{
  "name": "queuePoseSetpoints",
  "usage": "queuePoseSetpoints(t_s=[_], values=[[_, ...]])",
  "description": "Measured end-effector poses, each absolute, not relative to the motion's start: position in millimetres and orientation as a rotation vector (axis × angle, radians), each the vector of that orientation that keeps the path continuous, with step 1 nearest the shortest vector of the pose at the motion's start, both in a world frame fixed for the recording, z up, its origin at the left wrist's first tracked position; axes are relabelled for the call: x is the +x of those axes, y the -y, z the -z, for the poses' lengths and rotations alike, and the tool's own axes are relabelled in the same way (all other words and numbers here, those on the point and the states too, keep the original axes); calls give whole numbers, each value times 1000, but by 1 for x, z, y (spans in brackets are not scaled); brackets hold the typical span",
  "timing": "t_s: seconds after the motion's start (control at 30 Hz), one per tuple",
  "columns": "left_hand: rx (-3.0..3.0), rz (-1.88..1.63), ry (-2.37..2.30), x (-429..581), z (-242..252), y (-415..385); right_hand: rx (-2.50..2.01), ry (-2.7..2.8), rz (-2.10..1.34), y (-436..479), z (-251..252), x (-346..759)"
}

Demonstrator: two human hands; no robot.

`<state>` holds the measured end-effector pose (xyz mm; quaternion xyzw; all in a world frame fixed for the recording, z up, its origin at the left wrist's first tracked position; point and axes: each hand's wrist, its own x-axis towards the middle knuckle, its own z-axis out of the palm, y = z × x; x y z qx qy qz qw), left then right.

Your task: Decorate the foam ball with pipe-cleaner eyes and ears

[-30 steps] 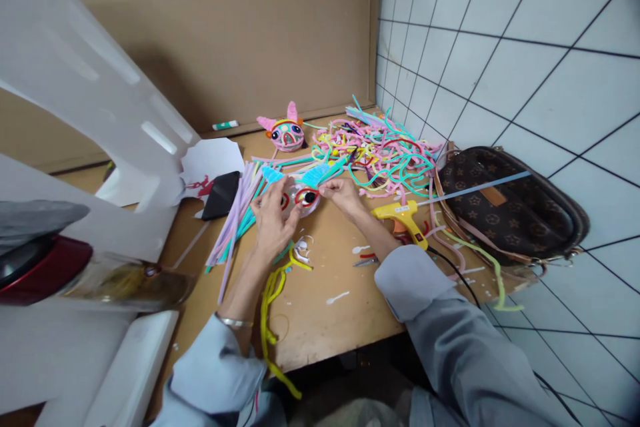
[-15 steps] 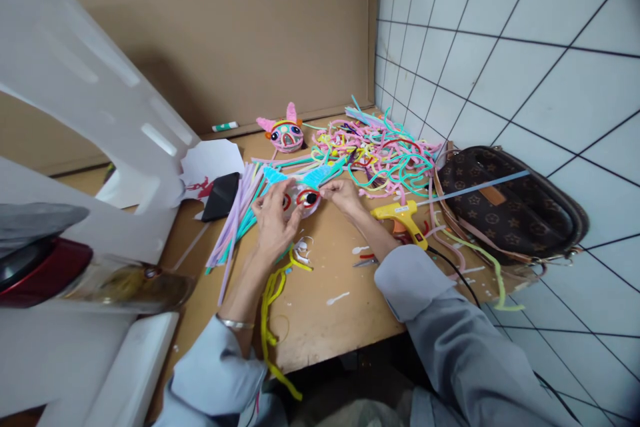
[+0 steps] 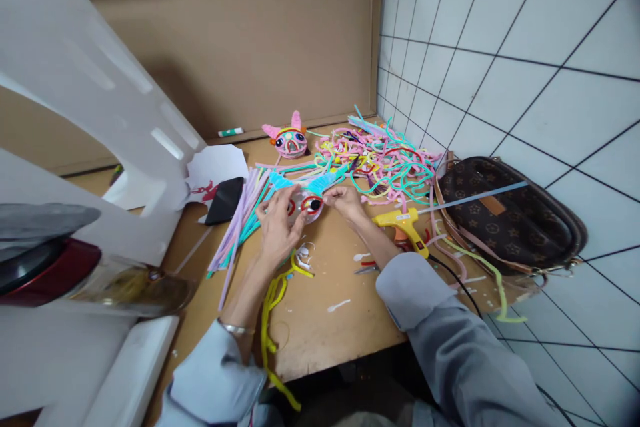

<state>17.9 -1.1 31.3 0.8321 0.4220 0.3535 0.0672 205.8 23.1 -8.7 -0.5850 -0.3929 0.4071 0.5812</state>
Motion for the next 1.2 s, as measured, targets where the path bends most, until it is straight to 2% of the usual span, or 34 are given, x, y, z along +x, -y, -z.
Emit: queuePoseSetpoints(t_s=[0.5, 1.2], values=[[2442, -1132, -1252, 12, -29, -8, -1260, 1081, -957, -20, 6, 204], [2489, -1124, -1241, 12, -30, -8, -1355, 1126, -955, -18, 2, 203]])
